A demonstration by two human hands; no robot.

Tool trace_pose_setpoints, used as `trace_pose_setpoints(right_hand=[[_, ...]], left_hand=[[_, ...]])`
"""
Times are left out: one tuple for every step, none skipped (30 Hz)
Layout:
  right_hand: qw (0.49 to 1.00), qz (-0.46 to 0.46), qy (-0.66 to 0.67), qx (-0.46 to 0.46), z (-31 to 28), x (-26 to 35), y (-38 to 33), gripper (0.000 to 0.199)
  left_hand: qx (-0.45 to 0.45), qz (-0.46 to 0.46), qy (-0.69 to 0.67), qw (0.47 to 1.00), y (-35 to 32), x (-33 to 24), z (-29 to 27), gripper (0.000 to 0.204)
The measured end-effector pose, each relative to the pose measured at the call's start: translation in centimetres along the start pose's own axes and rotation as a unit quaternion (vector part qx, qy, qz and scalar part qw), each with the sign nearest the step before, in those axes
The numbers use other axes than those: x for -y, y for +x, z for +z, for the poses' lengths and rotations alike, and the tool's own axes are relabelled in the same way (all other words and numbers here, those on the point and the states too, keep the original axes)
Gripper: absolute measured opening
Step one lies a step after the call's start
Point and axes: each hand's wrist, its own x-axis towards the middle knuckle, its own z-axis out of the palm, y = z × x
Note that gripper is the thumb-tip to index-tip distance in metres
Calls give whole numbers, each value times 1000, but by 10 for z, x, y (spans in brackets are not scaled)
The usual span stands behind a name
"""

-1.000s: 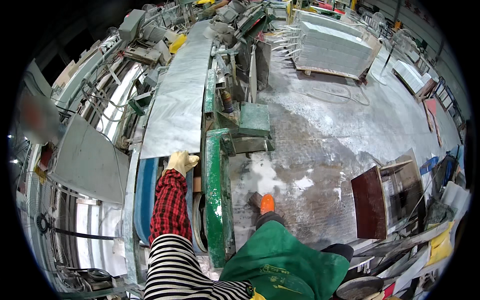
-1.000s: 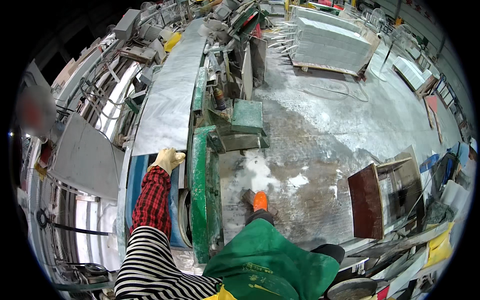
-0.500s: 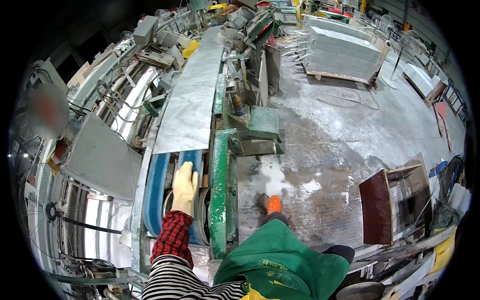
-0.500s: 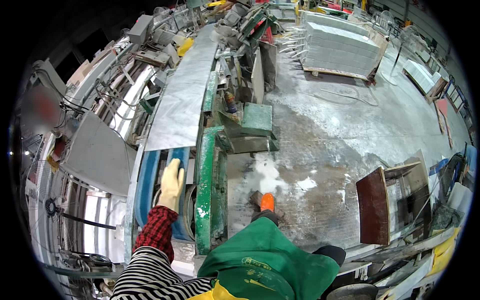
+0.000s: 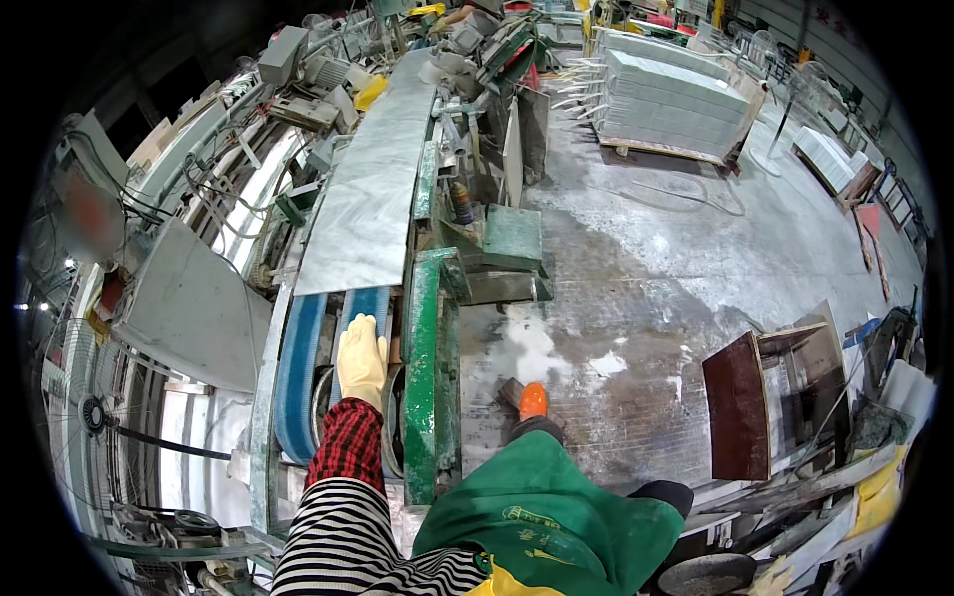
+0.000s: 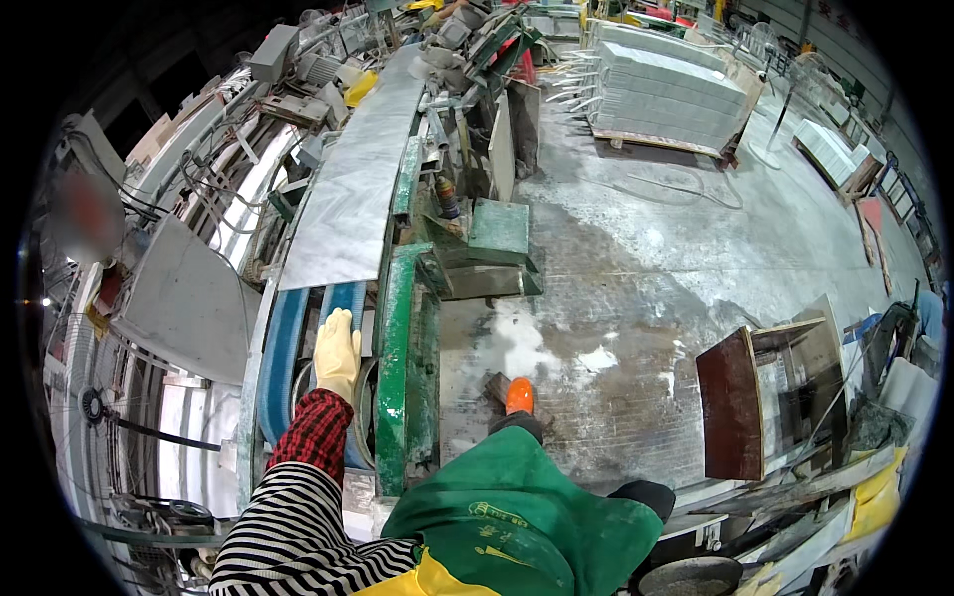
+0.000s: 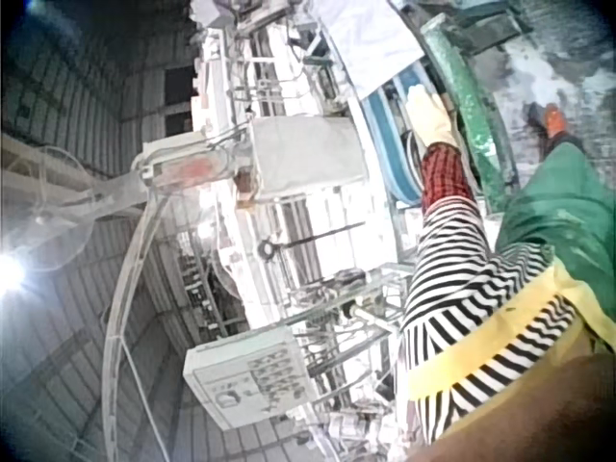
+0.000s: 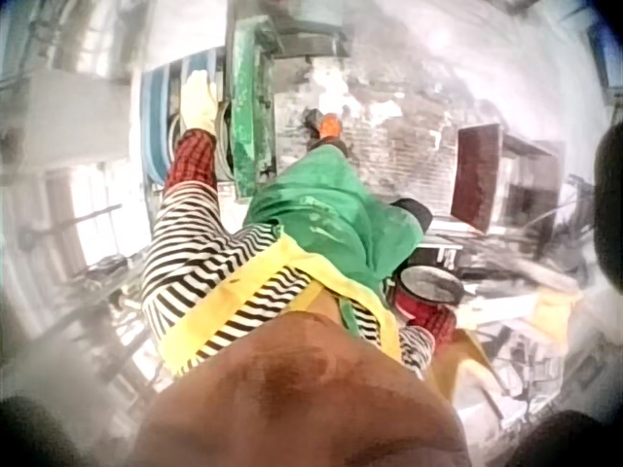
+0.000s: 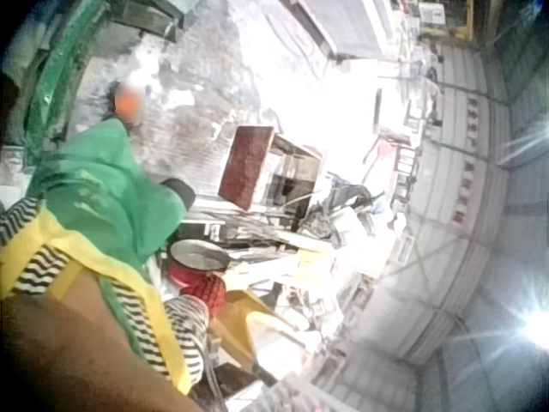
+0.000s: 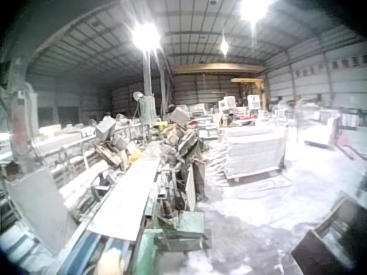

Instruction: The person repeatedly picks up rectangular stone tiles from a conveyor belt and rubs their edges against a rotating polishing wheel. The person handles the tiles one at a time, moving them between the conveyor and the polishing machine in a continuous loop.

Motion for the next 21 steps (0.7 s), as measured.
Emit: trace_pose_setpoints(right_hand=[[993,32,-102,56,-14,13,-3,67],[1000,6,-3,-12,-30,16,-6,68],[993,-20,89,-79,-48,11,-9,69],[992,-34,-117,15,-56,5,-21,71],[942,-49,-313,112,-65,1,-31,73],[982,-34,-87,166,-83,9,-10,73],[981,3,1,195,-106,10,-2,76],[978,24,28,206,-120,9,4,79],[976,31,45,213,-134,10,7,83],[974,34,55,217,-146,12,14,86],[973,33,65,220,-156,15,23,89],[969,42,72,232,-163,14,17,93],[965,49,83,244,-169,14,13,96],[960,57,89,259,-176,16,10,100],[956,59,89,272,-191,17,11,103],[953,56,87,283,-208,19,15,106],[950,48,77,298,-225,21,15,110],[948,33,56,311,-240,20,10,113],[943,15,36,332,-264,16,3,117],[953,-164,-155,203,-200,10,-1,101],[893,-274,-357,9,-147,5,4,85]], left_hand=[[-5,-2,2,1000,-2,3,-3,41],[-11,-2,4,1000,-5,4,-6,41],[-12,-2,0,1000,-4,4,-4,41],[-5,-6,-7,1000,5,-9,-2,41],[-15,19,-11,1000,13,-11,9,40],[-3,1,-6,1000,1,0,6,41],[4,-8,-10,1000,0,2,4,42],[14,-19,-10,1000,0,0,2,42],[23,-32,-9,999,1,-2,1,42],[35,-32,-2,999,-2,4,3,44],[29,-34,8,999,-9,13,6,43],[22,-20,0,1000,-2,5,5,42],[15,-6,-7,1000,5,0,3,42],[0,6,-6,1000,9,-3,4,42],[-10,14,-5,1000,11,-3,9,42],[-20,17,-2,1000,8,1,11,41],[-20,19,-2,1000,9,0,10,41],[-21,22,-3,1000,10,-4,9,41],[-23,31,-6,999,17,-10,10,41],[-22,13,-5,1000,-2,13,10,41],[-23,-8,7,1000,-21,34,9,41]])
